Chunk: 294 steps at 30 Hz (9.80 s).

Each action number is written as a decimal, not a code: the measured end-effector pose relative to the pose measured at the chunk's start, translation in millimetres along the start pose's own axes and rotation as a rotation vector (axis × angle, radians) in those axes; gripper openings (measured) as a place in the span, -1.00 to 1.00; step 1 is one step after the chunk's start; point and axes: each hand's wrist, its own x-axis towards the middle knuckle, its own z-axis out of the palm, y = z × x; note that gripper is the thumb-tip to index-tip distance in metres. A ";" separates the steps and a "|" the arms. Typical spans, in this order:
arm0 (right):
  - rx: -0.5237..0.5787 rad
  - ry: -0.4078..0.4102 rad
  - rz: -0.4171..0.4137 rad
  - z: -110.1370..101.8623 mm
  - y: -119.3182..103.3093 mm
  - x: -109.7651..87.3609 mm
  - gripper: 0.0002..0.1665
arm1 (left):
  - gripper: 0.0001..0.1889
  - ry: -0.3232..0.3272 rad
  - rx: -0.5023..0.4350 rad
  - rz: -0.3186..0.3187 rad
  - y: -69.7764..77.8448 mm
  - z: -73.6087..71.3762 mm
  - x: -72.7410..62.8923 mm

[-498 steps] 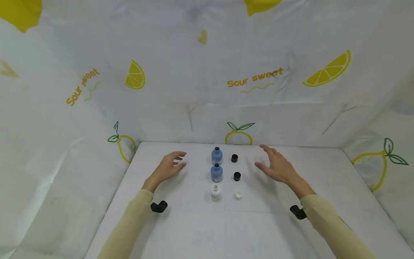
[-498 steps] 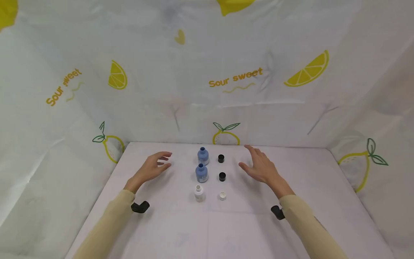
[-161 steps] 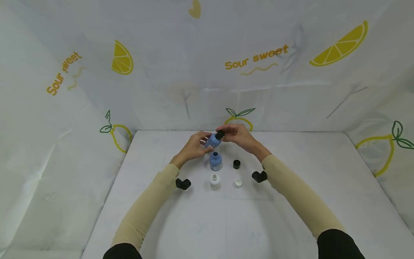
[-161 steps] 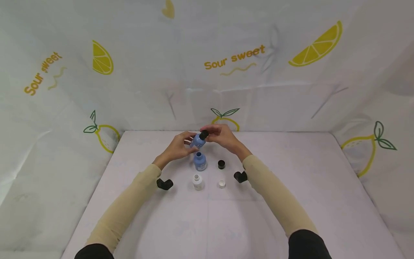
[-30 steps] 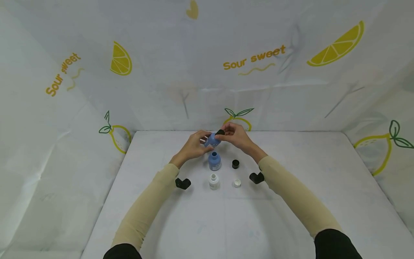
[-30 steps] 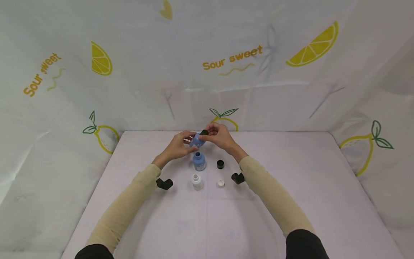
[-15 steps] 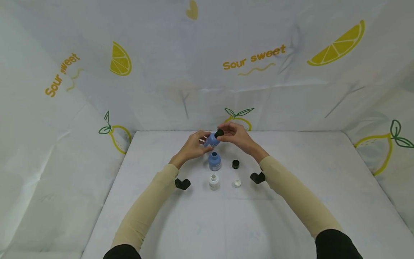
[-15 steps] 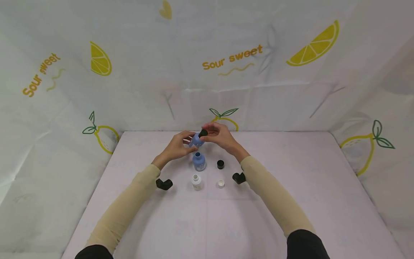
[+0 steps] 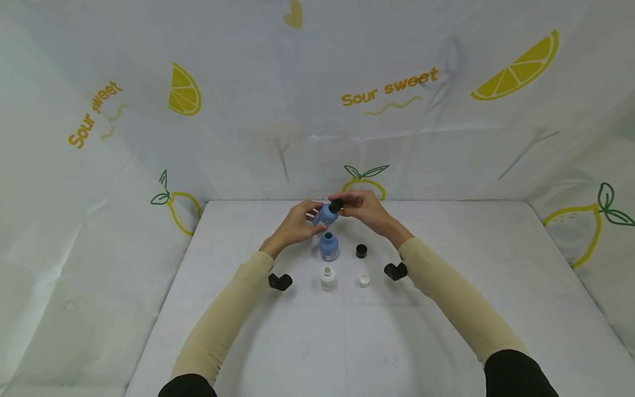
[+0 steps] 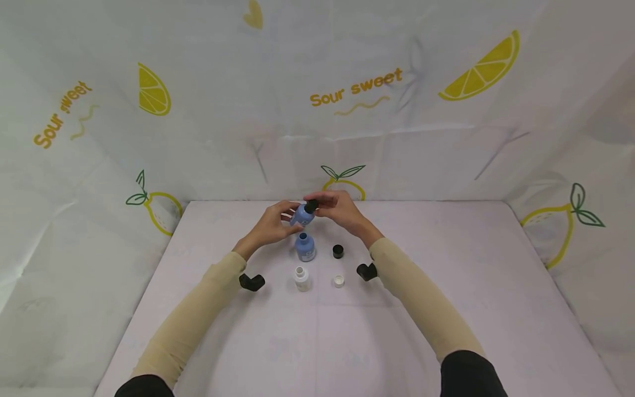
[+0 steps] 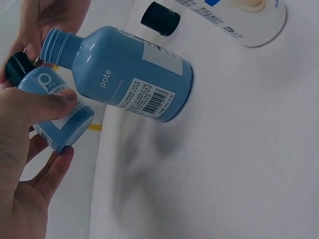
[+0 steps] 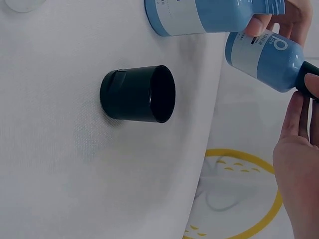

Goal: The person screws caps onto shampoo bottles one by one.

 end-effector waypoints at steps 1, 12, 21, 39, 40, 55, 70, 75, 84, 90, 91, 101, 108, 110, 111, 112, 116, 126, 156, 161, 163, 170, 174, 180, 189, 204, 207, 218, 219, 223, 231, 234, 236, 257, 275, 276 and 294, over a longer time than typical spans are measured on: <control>0.004 0.003 0.002 0.1 0.0 -0.1 -0.52 | -0.36 0.001 0.000 0.002 0.0 0.1 -0.1; -0.016 0.057 0.042 3.1 0.0 -0.9 -0.49 | -0.36 0.002 0.000 -0.001 -0.9 -1.0 -1.1; -0.047 0.098 0.077 5.1 0.5 1.1 -0.47 | -0.35 0.005 0.005 0.006 -1.7 -0.9 -1.2; -0.055 0.124 0.097 7.9 -0.5 2.4 -0.49 | -0.35 0.011 0.000 0.007 -0.7 -0.8 0.1; -0.056 0.126 0.097 7.9 -1.1 2.3 -0.49 | -0.35 0.011 0.002 0.006 -0.6 -0.8 0.3; -0.048 0.139 0.095 7.9 0.3 2.4 -0.50 | -0.35 0.008 -0.010 0.003 1.1 -0.4 0.1; -0.044 0.142 0.092 6.8 -2.4 -0.9 -0.47 | -0.37 0.024 -0.039 0.001 1.0 2.7 -0.6; -0.034 0.138 0.082 1.3 -3.4 -3.1 -0.47 | -0.35 0.026 -0.066 -0.018 -0.6 4.1 -0.4; -0.013 0.193 0.083 -8.7 -0.9 -6.9 -0.58 | -0.35 0.020 -0.091 -0.108 -7.6 8.6 -1.2; 0.007 0.191 0.122 -13.3 0.0 -11.2 -0.69 | -0.34 0.021 -0.089 -0.123 -16.4 14.4 -0.8; 0.006 0.191 0.125 -14.0 0.0 -12.2 -0.71 | -0.34 0.025 -0.087 -0.124 -18.0 15.7 -0.4; 0.005 0.194 0.127 -20.7 2.7 -21.3 -0.74 | -0.36 0.047 -0.121 -0.122 -27.5 27.0 2.6; 0.006 0.192 0.114 -23.7 8.9 -22.2 -0.75 | -0.35 0.041 -0.132 -0.146 -28.7 28.4 0.8; 0.009 0.194 0.117 -24.0 9.1 -23.1 -0.77 | -0.33 0.024 -0.143 -0.155 -29.0 28.2 -0.2; 0.008 0.196 0.119 -24.1 9.2 -23.5 -0.77 | -0.32 0.016 -0.150 -0.159 -29.2 27.9 -0.9; 0.009 0.199 0.122 -24.1 9.3 -24.1 -0.77 | -0.31 0.007 -0.157 -0.164 -29.4 27.5 -1.6; -0.003 0.199 0.148 -26.2 10.3 -27.1 -0.71 | -0.27 -0.013 -0.193 -0.178 -31.4 25.2 -6.7; -0.059 0.146 0.200 -39.9 19.3 -42.4 -0.69 | -0.35 0.036 -0.212 -0.183 -34.6 24.2 -30.8; -0.209 -0.173 0.215 -34.1 54.7 -81.4 -0.46 | -0.26 -0.110 -0.231 -0.111 -12.5 48.1 -53.3; -0.245 -0.162 0.167 -29.3 57.6 -81.8 -0.47 | -0.26 -0.102 -0.223 -0.112 -13.2 49.4 -52.9; -0.268 -0.153 0.166 -27.9 57.7 -82.7 -0.48 | -0.27 -0.099 -0.224 -0.103 -13.4 50.1 -52.9; -0.305 -0.130 0.164 -24.9 59.3 -82.9 -0.50 | -0.29 -0.084 -0.227 -0.065 -13.6 48.9 -53.1; -0.316 -0.122 0.168 -22.9 60.6 -82.0 -0.53 | -0.30 -0.079 -0.202 -0.067 -12.4 45.7 -54.8; -0.337 -0.105 0.172 -23.1 57.1 -81.0 -0.56 | -0.32 -0.059 -0.183 -0.031 -11.5 39.4 -55.9; -0.322 -0.091 0.150 -19.4 43.8 -72.5 -0.57 | -0.31 -0.027 -0.173 -0.011 -9.3 33.7 -54.2; -0.245 -0.042 0.105 -3.3 9.0 -54.3 -0.57 | -0.35 -0.025 -0.145 -0.014 -1.2 27.4 -53.5; -0.238 -0.044 0.103 -1.6 7.3 -54.5 -0.56 | -0.35 -0.027 -0.140 -0.014 -1.3 26.9 -53.6; -0.191 0.007 0.116 0.3 3.1 -55.3 -0.53 | -0.34 -0.018 -0.170 0.004 -1.8 26.4 -55.4; -0.188 0.012 0.113 0.7 2.7 -55.0 -0.53 | -0.33 -0.019 -0.172 0.004 -1.8 26.3 -55.5; -0.168 0.022 0.101 2.9 1.7 -53.7 -0.54 | -0.33 -0.024 -0.173 -0.005 -2.2 26.8 -55.5; -0.131 0.051 0.071 10.0 2.8 -49.6 -0.51 | -0.34 -0.034 -0.172 -0.013 -1.7 26.2 -56.1; -0.121 0.052 0.055 12.9 4.4 -47.8 -0.50 | -0.34 -0.036 -0.177 -0.012 -1.5 26.2 -56.4; -0.118 0.043 0.046 14.6 5.7 -47.0 -0.49 | -0.34 -0.036 -0.177 -0.012 -0.9 26.3 -56.8; -0.156 -0.082 0.024 11.0 -2.4 -39.1 -0.49 | -0.34 -0.071 -0.155 0.004 3.3 22.5 -54.8; -0.229 0.013 0.074 19.0 -1.8 -38.3 -0.61 | -0.36 -0.052 -0.155 0.016 0.1 25.8 -54.5; -0.231 0.025 0.076 20.0 -1.2 -38.0 -0.62 | -0.36 -0.049 -0.158 0.014 0.3 25.9 -54.6; -0.282 0.099 0.094 26.5 -1.1 -38.9 -0.59 | -0.35 -0.025 -0.166 0.005 2.0 27.9 -55.7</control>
